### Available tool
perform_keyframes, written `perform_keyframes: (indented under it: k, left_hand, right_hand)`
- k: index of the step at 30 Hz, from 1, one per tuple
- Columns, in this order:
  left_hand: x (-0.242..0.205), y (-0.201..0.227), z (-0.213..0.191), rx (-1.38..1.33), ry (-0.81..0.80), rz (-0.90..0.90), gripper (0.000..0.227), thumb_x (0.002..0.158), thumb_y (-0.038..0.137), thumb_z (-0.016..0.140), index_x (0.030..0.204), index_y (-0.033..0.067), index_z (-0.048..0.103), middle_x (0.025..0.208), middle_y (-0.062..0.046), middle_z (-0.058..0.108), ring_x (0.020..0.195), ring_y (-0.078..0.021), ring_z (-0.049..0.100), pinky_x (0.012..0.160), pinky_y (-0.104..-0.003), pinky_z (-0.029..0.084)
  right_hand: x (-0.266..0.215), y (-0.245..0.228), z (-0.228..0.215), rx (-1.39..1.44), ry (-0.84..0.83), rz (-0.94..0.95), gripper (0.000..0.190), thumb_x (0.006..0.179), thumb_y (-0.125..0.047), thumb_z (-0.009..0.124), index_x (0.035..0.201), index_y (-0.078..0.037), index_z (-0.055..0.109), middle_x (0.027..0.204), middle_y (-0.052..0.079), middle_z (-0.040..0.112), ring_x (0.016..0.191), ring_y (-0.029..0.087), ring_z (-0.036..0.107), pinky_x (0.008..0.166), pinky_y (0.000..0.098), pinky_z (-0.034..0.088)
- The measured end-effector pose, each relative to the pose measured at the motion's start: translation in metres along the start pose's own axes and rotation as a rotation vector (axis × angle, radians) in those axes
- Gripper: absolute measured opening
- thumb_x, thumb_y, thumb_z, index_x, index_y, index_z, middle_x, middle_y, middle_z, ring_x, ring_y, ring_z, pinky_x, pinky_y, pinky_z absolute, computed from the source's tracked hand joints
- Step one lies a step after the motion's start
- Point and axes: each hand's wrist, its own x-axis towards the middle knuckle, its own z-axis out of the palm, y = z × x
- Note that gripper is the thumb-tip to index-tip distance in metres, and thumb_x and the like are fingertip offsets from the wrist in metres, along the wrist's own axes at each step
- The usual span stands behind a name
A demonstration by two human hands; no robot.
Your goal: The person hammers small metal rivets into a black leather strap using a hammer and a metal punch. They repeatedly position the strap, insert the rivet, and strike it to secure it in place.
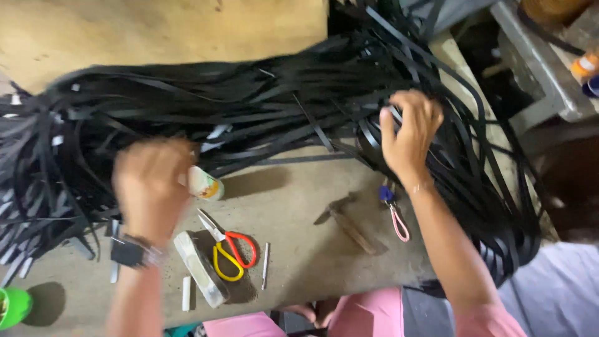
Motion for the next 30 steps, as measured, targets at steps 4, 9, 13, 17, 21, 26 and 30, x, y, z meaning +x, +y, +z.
perform_keyframes:
  k: [4,9,13,17,21,26,30]
  left_hand:
    - [-0.06,0.126,0.068,-0.391,-0.044,0.064,0.027,0.097,0.017,0.054,0.07,0.0199,0.058,0.066,0.002,0.049,0.062,-0.0274,0.052,0.063,-0.039,0.04]
    - [-0.103,0.269,0.098,-0.889,-0.213,0.091,0.012,0.096,0.016,0.068,0.106,0.0179,0.074,0.081,-0.003,0.072,0.075,-0.0229,0.075,0.075,-0.032,0.061]
    - [-0.123,0.341,0.114,-1.136,-0.311,0.141,0.013,0.099,0.015,0.064,0.108,0.0117,0.073,0.084,-0.01,0.072,0.079,-0.028,0.075,0.072,-0.036,0.061]
    - [-0.123,0.375,0.129,-1.283,-0.333,0.152,0.014,0.103,0.014,0.06,0.106,0.0075,0.073,0.081,-0.011,0.068,0.076,-0.0293,0.072,0.071,-0.036,0.06]
    - [-0.114,0.38,0.128,-1.323,-0.348,0.099,0.012,0.101,0.009,0.063,0.1,0.0072,0.075,0.084,-0.01,0.073,0.077,-0.0283,0.072,0.074,-0.035,0.06]
    - [-0.131,0.379,0.146,-1.34,-0.343,0.001,0.01,0.099,0.01,0.067,0.099,0.0116,0.077,0.088,-0.004,0.077,0.08,-0.0228,0.075,0.078,-0.031,0.06]
    - [-0.124,0.377,0.141,-1.339,-0.339,-0.013,0.01,0.098,0.008,0.067,0.099,0.0111,0.077,0.084,-0.005,0.076,0.078,-0.0243,0.074,0.074,-0.032,0.06]
  right_hand:
    - [-0.113,0.001,-0.038,-0.015,-0.086,0.101,0.012,0.103,-0.026,0.067,0.109,-0.015,0.069,0.106,0.001,0.067,0.105,0.028,0.063,0.092,0.0432,0.039]
    - [-0.243,-0.014,-0.126,-0.18,-0.165,0.396,0.009,0.094,-0.016,0.073,0.102,-0.019,0.071,0.097,-0.007,0.066,0.095,0.02,0.063,0.084,0.0348,0.037]
    - [-0.304,-0.008,-0.189,-0.33,-0.147,0.587,0.016,0.092,-0.009,0.075,0.102,-0.019,0.07,0.099,-0.008,0.066,0.096,0.019,0.062,0.082,0.0334,0.037]
    - [-0.33,0.0,-0.223,-0.281,-0.148,0.7,0.019,0.091,-0.005,0.073,0.109,-0.012,0.069,0.1,0.002,0.066,0.093,0.025,0.065,0.082,0.0373,0.045]
    - [-0.329,-0.001,-0.226,-0.145,-0.199,0.741,0.016,0.095,-0.006,0.072,0.111,-0.004,0.07,0.095,0.01,0.069,0.088,0.029,0.07,0.076,0.0382,0.053]
    - [-0.341,-0.002,-0.2,-0.338,-0.189,0.713,0.023,0.091,-0.024,0.08,0.107,-0.012,0.07,0.083,0.001,0.07,0.077,0.02,0.072,0.073,0.034,0.052]
    - [-0.35,0.004,-0.18,-0.515,-0.158,0.691,0.017,0.089,-0.024,0.08,0.096,-0.015,0.067,0.07,-0.004,0.066,0.063,0.016,0.069,0.064,0.0308,0.049]
